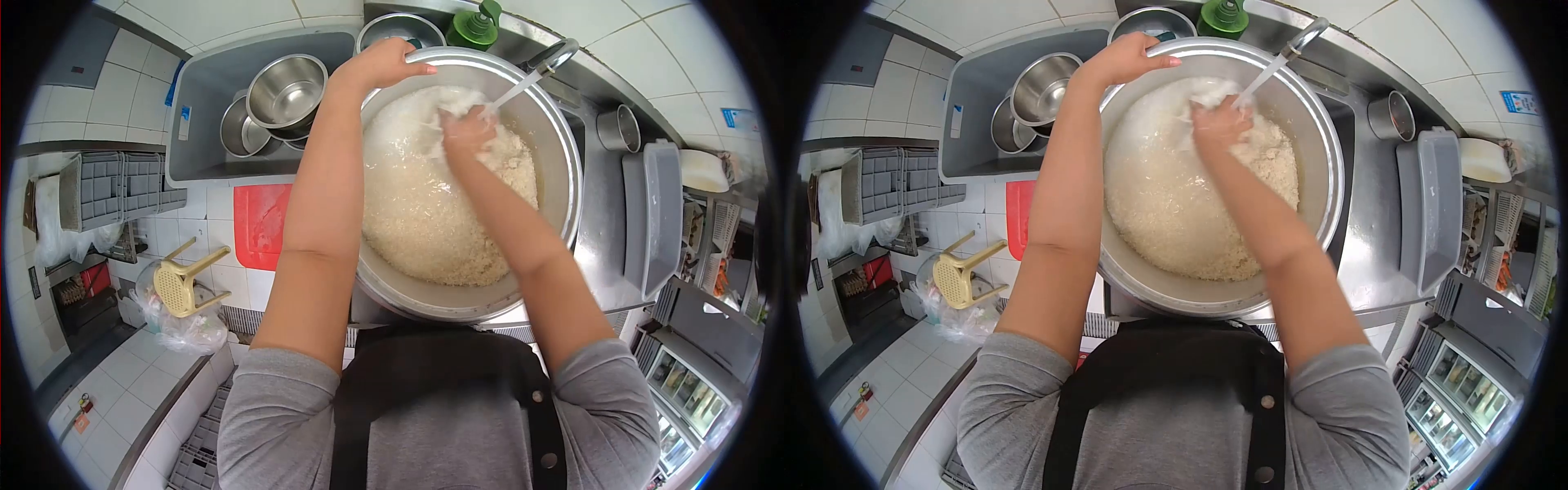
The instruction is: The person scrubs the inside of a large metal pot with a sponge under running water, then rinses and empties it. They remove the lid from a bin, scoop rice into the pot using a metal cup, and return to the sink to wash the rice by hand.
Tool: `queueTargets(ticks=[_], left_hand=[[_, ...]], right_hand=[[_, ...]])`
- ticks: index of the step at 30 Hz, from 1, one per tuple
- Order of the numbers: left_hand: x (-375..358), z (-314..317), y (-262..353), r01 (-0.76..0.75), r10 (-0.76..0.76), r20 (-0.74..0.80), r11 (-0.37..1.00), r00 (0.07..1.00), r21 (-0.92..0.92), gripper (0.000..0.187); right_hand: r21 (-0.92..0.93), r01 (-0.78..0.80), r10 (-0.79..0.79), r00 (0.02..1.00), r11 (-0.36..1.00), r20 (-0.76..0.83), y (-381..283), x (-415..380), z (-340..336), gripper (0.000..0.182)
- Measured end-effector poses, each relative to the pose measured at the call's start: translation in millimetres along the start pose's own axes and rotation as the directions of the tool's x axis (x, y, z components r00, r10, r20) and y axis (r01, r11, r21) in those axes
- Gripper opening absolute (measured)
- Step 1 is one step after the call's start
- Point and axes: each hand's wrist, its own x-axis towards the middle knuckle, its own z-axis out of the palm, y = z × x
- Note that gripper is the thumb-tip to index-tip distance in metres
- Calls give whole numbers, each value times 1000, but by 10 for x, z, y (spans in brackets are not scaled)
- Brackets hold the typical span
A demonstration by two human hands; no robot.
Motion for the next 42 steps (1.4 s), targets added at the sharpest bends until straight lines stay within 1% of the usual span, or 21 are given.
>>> queueTargets(ticks=[4, 6, 7, 9, 10, 11, 13, 14, 19, 25, 27, 29, 30, 31, 32, 33, 34, 36, 38, 40, 42], left_hand=[[38, 2, -24, 0, -2, 35, 999, 999, 50, 65], [6, -11, -8, -29, 29, -10, 1000, 1000, 2, 65], [23, -5, -28, -35, 35, -15, 999, 999, -1, 65], [78, 46, -139, -42, 42, -5, 998, 999, -41, 63], [71, 24, -103, -39, 39, -13, 998, 999, -48, 63], [42, 2, -40, -34, 34, -7, 999, 999, -19, 62], [-20, -17, -1, -26, 26, 0, 1000, 1000, 12, 61], [-30, -24, 13, -23, 23, -5, 1000, 1000, 18, 61], [-33, -10, 38, -4, 4, 16, 1000, 1000, -6, 60], [-25, -16, 18, -19, 19, -11, 1000, 1000, -11, 58], [-13, -28, 20, -21, 21, -16, 1000, 1000, -5, 57], [-43, -13, 12, -18, 18, -15, 1000, 1000, -3, 57], [-52, -20, 24, -14, 14, -17, 1000, 1000, -21, 56], [-55, -25, 36, -13, 12, -19, 999, 1000, -40, 55], [-45, -15, 21, -14, 13, -24, 999, 1000, -44, 55], [-29, -10, -3, -36, 36, -24, 999, 999, -31, 56], [-20, -5, -24, -57, 57, -23, 998, 998, -17, 57], [-40, -22, 5, -42, 42, -20, 999, 999, -4, 57], [-37, -19, 30, -35, 35, -12, 999, 999, 8, 56], [-32, -21, 12, -42, 42, -4, 999, 999, -25, 55], [1, 10, -27, -53, 52, -14, 998, 999, -37, 56]], right_hand=[[-63, 133, -143, 975, 989, -173, -35, -237, 637, 97], [-523, 571, -663, 748, 633, 13, 119, -381, 712, 84], [-529, 568, -666, 746, 630, 8, 225, -430, 564, 84], [-238, 971, -776, 172, 30, 606, 216, -691, -269, 72], [-239, 971, -773, 166, 20, 612, 254, -616, -270, 72], [-5, 961, -779, 227, 276, 585, 309, -517, -209, 68], [453, 607, -735, 364, 653, 573, 401, -292, 19, 61], [548, 495, -737, 411, 675, 536, 403, -222, 95, 60], [464, 681, -823, 448, 567, 349, 257, -709, 589, 55], [218, 964, -660, -66, 151, 748, 629, -1125, -365, 52], [177, 971, -549, -62, 159, 834, 823, -1005, -664, 52], [92, 922, -352, 50, 377, 935, 1026, -676, -657, 52], [62, 803, -233, 97, 593, 968, 1195, -423, -481, 52], [341, 348, -375, 32, 873, 927, 1581, -28, -205, 49], [515, -227, -516, 62, 826, 854, 1755, 193, -86, 46], [514, -221, -514, 63, 829, 856, 1507, 158, -313, 46], [377, 352, -472, 242, 857, 848, 986, -27, -776, 42], [25, 769, -511, 400, 639, 761, 454, -223, -1079, 44], [-55, 739, -393, 418, 672, 819, 258, -284, -1075, 46], [-14, 983, -805, 160, 185, 572, 349, -361, -730, 54], [-11, 997, -796, 64, 72, 602, 220, -515, -519, 70]])
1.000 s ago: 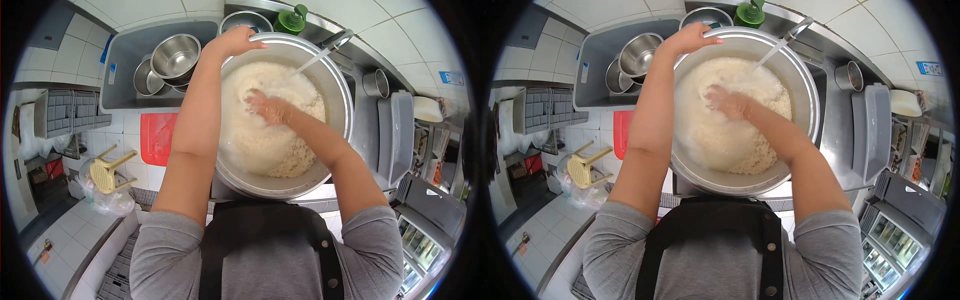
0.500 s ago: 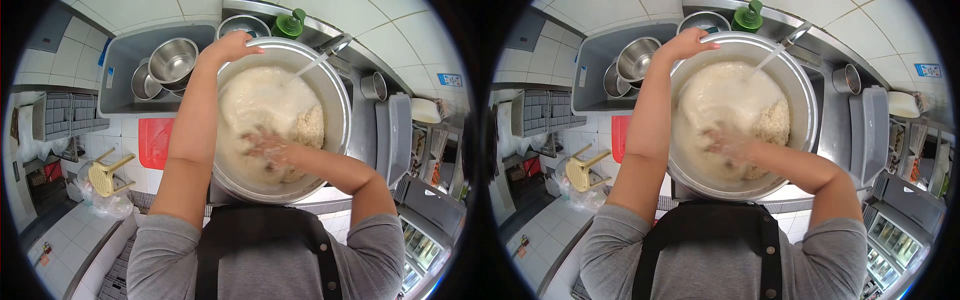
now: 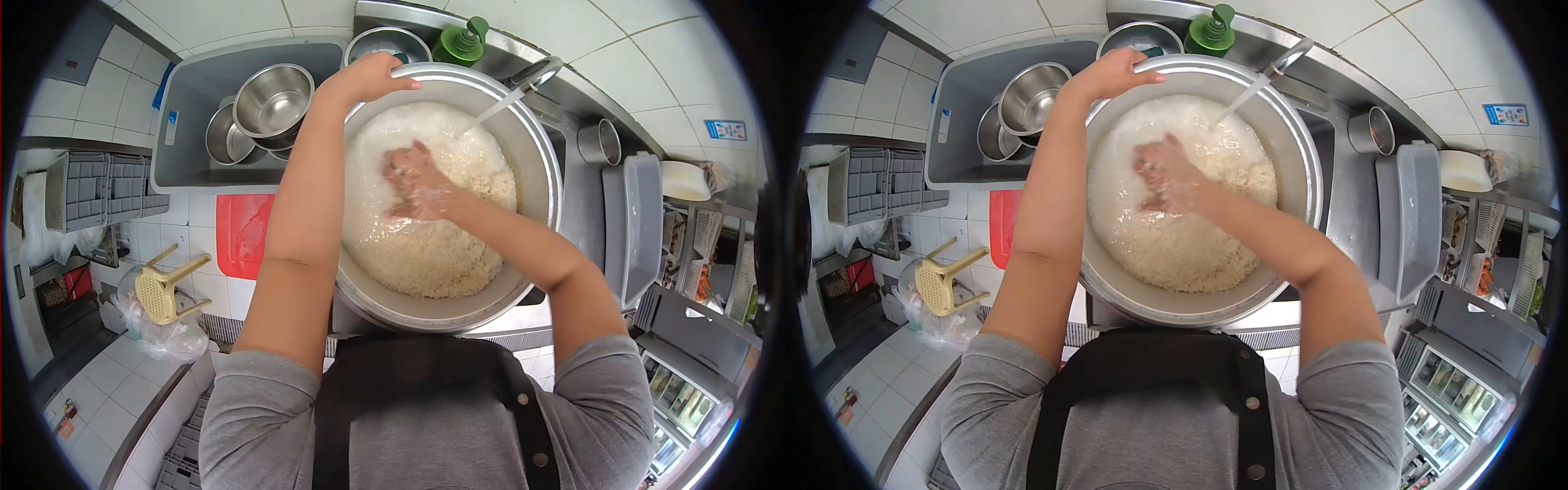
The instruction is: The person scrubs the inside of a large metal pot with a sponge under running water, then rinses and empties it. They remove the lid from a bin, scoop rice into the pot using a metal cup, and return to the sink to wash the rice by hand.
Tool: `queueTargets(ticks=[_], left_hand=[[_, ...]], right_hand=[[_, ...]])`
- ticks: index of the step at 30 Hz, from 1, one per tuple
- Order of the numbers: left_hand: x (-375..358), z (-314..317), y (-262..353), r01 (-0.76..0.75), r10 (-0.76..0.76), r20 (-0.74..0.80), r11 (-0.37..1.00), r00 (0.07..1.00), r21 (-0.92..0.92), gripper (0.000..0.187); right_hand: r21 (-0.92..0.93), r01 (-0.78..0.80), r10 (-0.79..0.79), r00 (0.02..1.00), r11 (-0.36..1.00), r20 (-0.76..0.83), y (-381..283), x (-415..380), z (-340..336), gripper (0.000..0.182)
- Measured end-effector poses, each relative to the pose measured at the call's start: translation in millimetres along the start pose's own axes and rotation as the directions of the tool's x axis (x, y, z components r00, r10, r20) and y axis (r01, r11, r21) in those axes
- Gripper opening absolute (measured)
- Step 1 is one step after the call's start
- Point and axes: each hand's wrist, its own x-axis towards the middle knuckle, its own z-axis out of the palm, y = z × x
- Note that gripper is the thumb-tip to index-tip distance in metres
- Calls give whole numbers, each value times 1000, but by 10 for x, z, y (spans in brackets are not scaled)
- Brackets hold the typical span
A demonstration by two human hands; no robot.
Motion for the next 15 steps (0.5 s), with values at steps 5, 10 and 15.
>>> queueTargets(ticks=[5, 10, 15], left_hand=[[-52, -24, 34, 21, -21, 14, 1000, 1000, 15, 57], [36, -6, -14, 23, -24, 9, 998, 1000, 59, 58], [-12, -5, 3, -11, 11, 2, 1000, 1000, 26, 58]], right_hand=[[-222, 139, -156, 986, 965, -64, 512, 461, 554, 75], [83, -302, 235, 862, 950, 450, 736, 167, -179, 80], [-119, -125, 158, 931, 985, 328, 1002, -387, -628, 73]])
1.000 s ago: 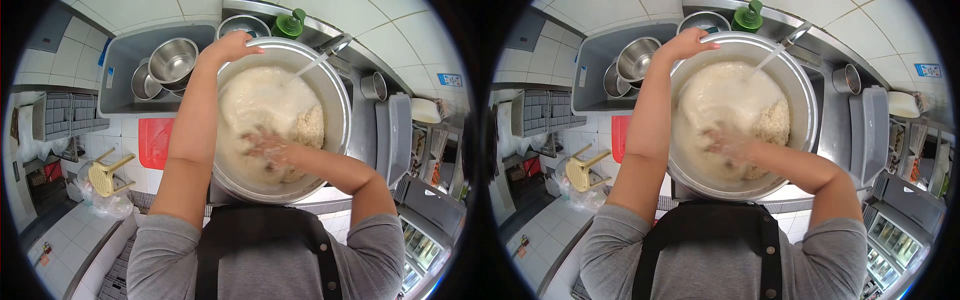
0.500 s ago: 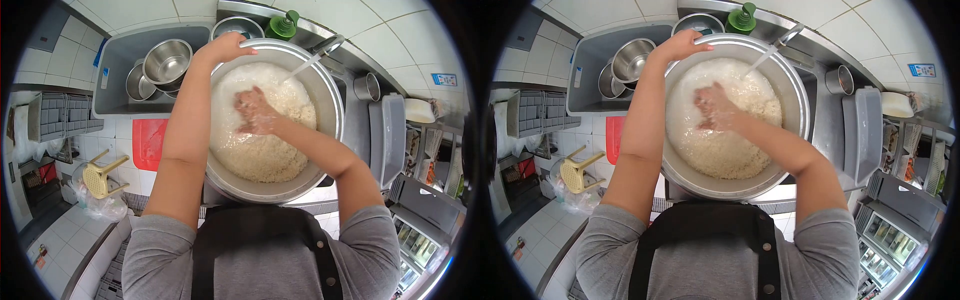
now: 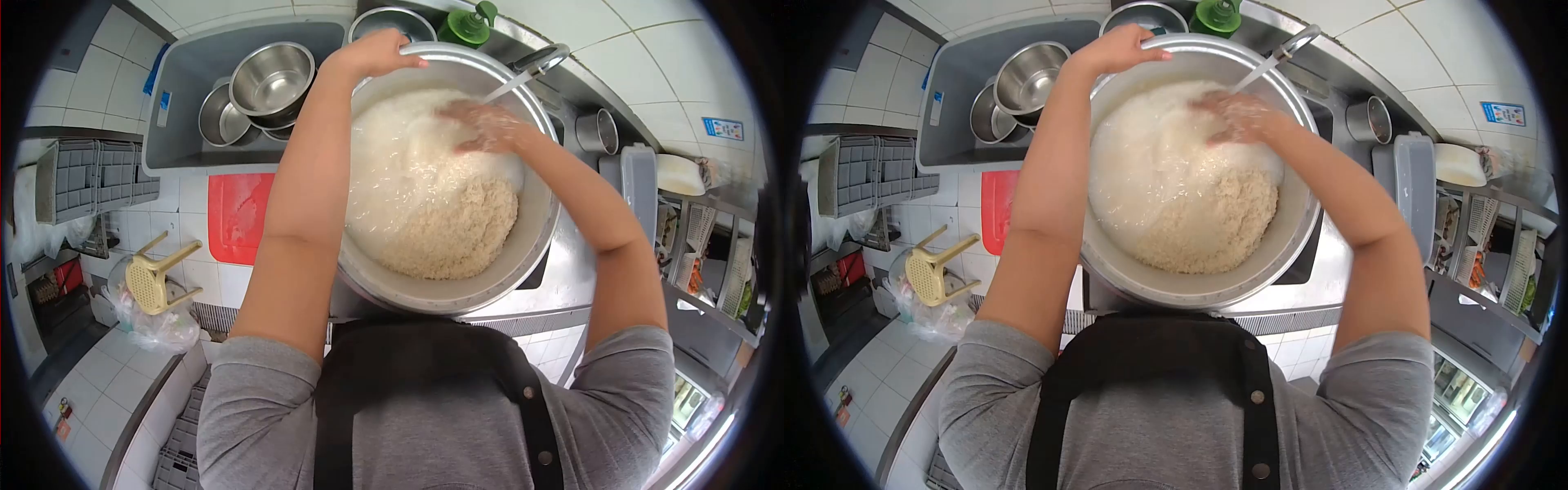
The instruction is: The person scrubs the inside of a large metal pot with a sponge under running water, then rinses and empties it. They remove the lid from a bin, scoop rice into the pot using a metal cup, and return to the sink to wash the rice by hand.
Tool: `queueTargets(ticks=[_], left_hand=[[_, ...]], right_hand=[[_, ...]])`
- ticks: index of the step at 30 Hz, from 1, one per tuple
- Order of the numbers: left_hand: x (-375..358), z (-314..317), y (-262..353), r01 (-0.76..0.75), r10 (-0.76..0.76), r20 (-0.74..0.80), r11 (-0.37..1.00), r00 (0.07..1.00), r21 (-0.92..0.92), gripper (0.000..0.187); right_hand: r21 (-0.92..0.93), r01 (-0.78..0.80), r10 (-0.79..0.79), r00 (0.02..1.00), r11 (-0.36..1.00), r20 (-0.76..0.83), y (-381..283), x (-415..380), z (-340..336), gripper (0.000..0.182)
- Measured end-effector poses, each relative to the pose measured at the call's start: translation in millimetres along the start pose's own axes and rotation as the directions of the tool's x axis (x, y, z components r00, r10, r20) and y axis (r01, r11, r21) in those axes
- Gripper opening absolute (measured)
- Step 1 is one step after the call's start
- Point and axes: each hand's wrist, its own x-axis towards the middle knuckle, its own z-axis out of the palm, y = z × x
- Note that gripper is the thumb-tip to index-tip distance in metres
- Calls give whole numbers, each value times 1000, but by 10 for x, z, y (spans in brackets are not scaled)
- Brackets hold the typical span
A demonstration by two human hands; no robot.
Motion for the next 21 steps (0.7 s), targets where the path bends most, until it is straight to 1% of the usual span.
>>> queueTargets(ticks=[1, 2, 3, 4, 5, 6, 7, 8, 9, 11, 12, 13, 14, 15, 16, 17, 18, 19, 20, 21], left_hand=[[10, 17, -15, -17, 17, -16, 999, 1000, -31, 57], [31, 42, -49, -34, 33, -34, 999, 999, -17, 57], [12, 34, -23, -30, 30, -35, 999, 999, -22, 57], [2, 19, 3, -18, 18, -36, 1000, 999, 14, 57], [-18, 4, 29, -5, 7, -34, 999, 999, 52, 57], [-37, 4, 40, -2, 3, -29, 999, 1000, 50, 57], [-43, 1, 51, 12, -11, -22, 999, 1000, 43, 58], [-31, -16, 56, 23, -23, -17, 999, 1000, 39, 58], [-10, -19, 44, 20, -19, -16, 999, 1000, 41, 58], [7, 8, 19, 8, -7, -31, 998, 1000, 56, 59], [4, 2, 36, 5, -4, -30, 998, 1000, 55, 59], [-18, -16, 62, 16, -16, -12, 999, 1000, 42, 59], [-35, -37, 77, 31, -31, 3, 999, 1000, 29, 58], [-42, -36, 74, 37, -37, -7, 999, 999, 27, 58], [-41, -20, 60, 23, -22, -18, 999, 1000, 33, 58], [-40, -31, 52, 7, -6, -28, 999, 1000, 44, 58], [-50, -62, 63, 9, -8, -31, 999, 999, 51, 58], [-62, -68, 84, 17, -16, -15, 999, 1000, 45, 58], [-66, -65, 101, 23, -23, 3, 999, 1000, 37, 58], [-47, -58, 92, 19, -20, 6, 999, 1000, 40, 58]], right_hand=[[215, -8, 38, 990, 977, -136, 77, -124, 31, 76], [415, 13, 105, 960, 910, -260, 148, -214, 51, 79], [413, 13, 102, 961, 911, -255, 204, -247, 200, 79], [409, -332, 358, 934, 850, 14, 218, -251, 452, 80], [312, -637, 578, 771, 705, 267, 182, -268, 618, 82], [314, -636, 575, 771, 705, 273, 11, -362, 571, 82], [530, -721, 609, 679, 447, 410, -247, -489, 422, 81], [663, -738, 586, 594, 125, 551, -446, -548, 336, 80], [665, -737, 588, 593, 122, 550, -555, -534, 379, 80], [626, -734, 492, 455, -265, 742, -736, -471, 615, 87], [702, -570, 177, 709, -426, 683, -800, -403, 860, 85], [673, -420, -110, 885, -608, 453, -851, -328, 1040, 84], [678, -423, -110, 884, -601, 454, -949, -229, 1029, 84], [673, -340, 33, 879, -656, 476, -1112, -69, 996, 75], [670, -247, 171, 853, -700, 493, -1300, 114, 956, 67], [668, -144, 304, 808, -730, 506, -1454, 278, 914, 59], [665, -34, 429, 740, -746, 518, -1534, 361, 845, 52], [664, -32, 428, 742, -747, 516, -1530, 360, 778, 52], [889, -171, 500, 774, -425, 388, -1532, 318, 589, 51], [936, -180, 348, 935, 303, 67, -1394, 329, 725, 55]])
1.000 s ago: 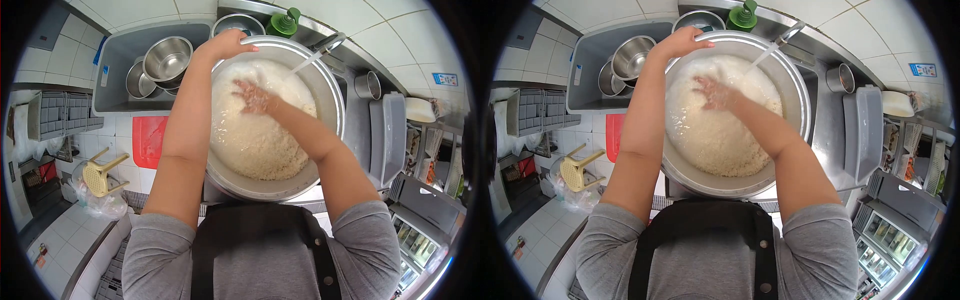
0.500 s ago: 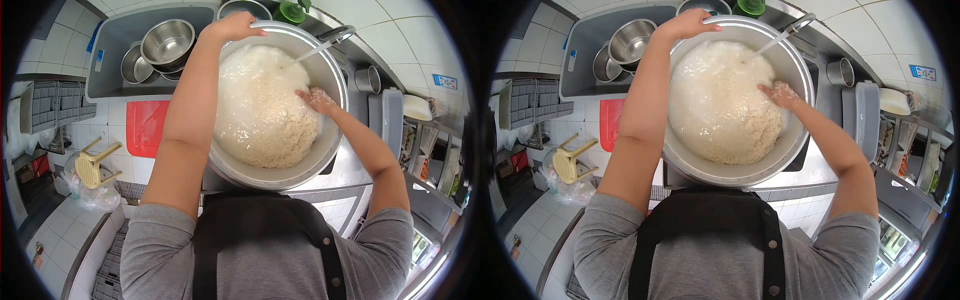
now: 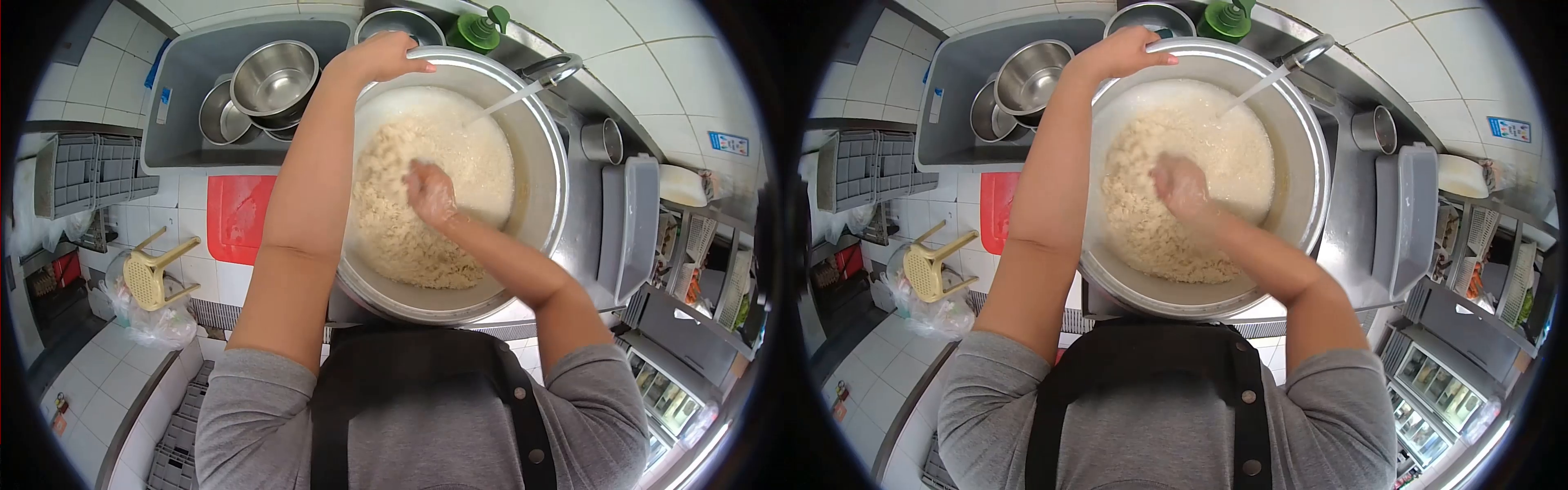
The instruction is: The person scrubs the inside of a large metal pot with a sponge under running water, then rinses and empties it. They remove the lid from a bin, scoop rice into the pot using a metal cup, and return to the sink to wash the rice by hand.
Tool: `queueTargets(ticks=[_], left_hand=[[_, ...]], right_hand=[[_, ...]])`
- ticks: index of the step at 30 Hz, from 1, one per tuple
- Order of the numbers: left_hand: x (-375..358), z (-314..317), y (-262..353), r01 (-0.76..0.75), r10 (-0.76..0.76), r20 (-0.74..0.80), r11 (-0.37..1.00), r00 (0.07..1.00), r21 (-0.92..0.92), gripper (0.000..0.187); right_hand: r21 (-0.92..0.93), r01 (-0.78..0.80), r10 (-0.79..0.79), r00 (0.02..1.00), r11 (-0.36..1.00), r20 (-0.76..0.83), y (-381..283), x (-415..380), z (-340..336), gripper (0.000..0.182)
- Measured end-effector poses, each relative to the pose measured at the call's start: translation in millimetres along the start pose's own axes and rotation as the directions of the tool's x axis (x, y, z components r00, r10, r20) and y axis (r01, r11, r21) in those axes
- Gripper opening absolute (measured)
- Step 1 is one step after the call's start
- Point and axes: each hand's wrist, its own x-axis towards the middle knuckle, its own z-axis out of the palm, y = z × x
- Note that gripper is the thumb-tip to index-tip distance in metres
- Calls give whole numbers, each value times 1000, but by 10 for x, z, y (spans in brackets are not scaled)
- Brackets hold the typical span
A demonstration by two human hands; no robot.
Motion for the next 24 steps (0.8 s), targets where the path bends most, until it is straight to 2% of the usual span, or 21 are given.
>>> queueTargets(ticks=[1, 2, 3, 4, 5, 6, 7, 8, 9, 10, 12, 15, 16, 17, 19, 21, 24], left_hand=[[17, 7, -9, 18, -18, 7, 1000, 1000, 9, 57], [33, 23, -27, 36, -36, 11, 999, 999, 16, 56], [39, 52, -53, 35, -35, 7, 999, 999, 17, 56], [48, 80, -96, -7, 7, -20, 1000, 1000, -9, 58], [56, 72, -117, -50, 48, -48, 998, 998, -33, 60], [51, 45, -107, -51, 49, -55, 998, 997, -31, 60], [37, 41, -92, -33, 33, -37, 999, 999, -22, 60], [37, 37, -69, -18, 18, -20, 1000, 1000, -11, 60], [49, 48, -79, -21, 21, -21, 1000, 1000, -9, 60], [49, 68, -90, -20, 20, -28, 1000, 999, -18, 60], [48, 70, -74, -19, 18, -39, 1000, 999, -24, 61], [37, 44, -53, -1, 0, -16, 1000, 1000, -21, 60], [47, 52, -52, 1, -2, -19, 1000, 1000, -14, 59], [52, 46, -43, 4, -4, -23, 1000, 1000, -10, 58], [56, 38, -34, 10, -11, -13, 1000, 1000, -16, 58], [65, 42, -22, 11, -11, 1, 1000, 1000, -17, 57], [75, 52, -27, 1, -1, -4, 1000, 1000, -18, 57]], right_hand=[[-585, 344, -375, 924, 734, 73, 160, 66, -74, 60], [-586, 343, -376, 924, 734, 70, 402, 188, -227, 60], [-633, 583, -530, 792, 510, 304, 579, 333, -404, 61], [-594, 770, -601, 594, 233, 534, 754, 528, -548, 63], [-566, 730, -521, 677, 384, 520, 1012, 793, -613, 65], [-569, 731, -522, 675, 378, 521, 986, 844, -608, 65], [-706, 503, -445, 848, 498, 289, 973, 882, -566, 60], [-771, 233, -337, 941, 593, 25, 984, 912, -555, 56], [-766, 89, -260, 960, 637, -104, 954, 947, -480, 56], [-759, 56, -250, 958, 649, -143, 933, 950, -323, 56], [-777, 55, -273, 950, 627, -153, 887, 871, -41, 55], [-738, 285, -352, 933, 612, 69, 927, 746, -330, 55], [-712, 314, -360, 929, 629, 92, 940, 761, -481, 54], [-699, 317, -366, 927, 641, 85, 930, 748, -548, 54], [-717, 227, -329, 944, 659, -4, 863, 839, -489, 54], [-772, 131, -311, 946, 622, -90, 716, 968, -169, 53], [-846, 171, -356, 934, 505, -24, 511, 974, 162, 53]])
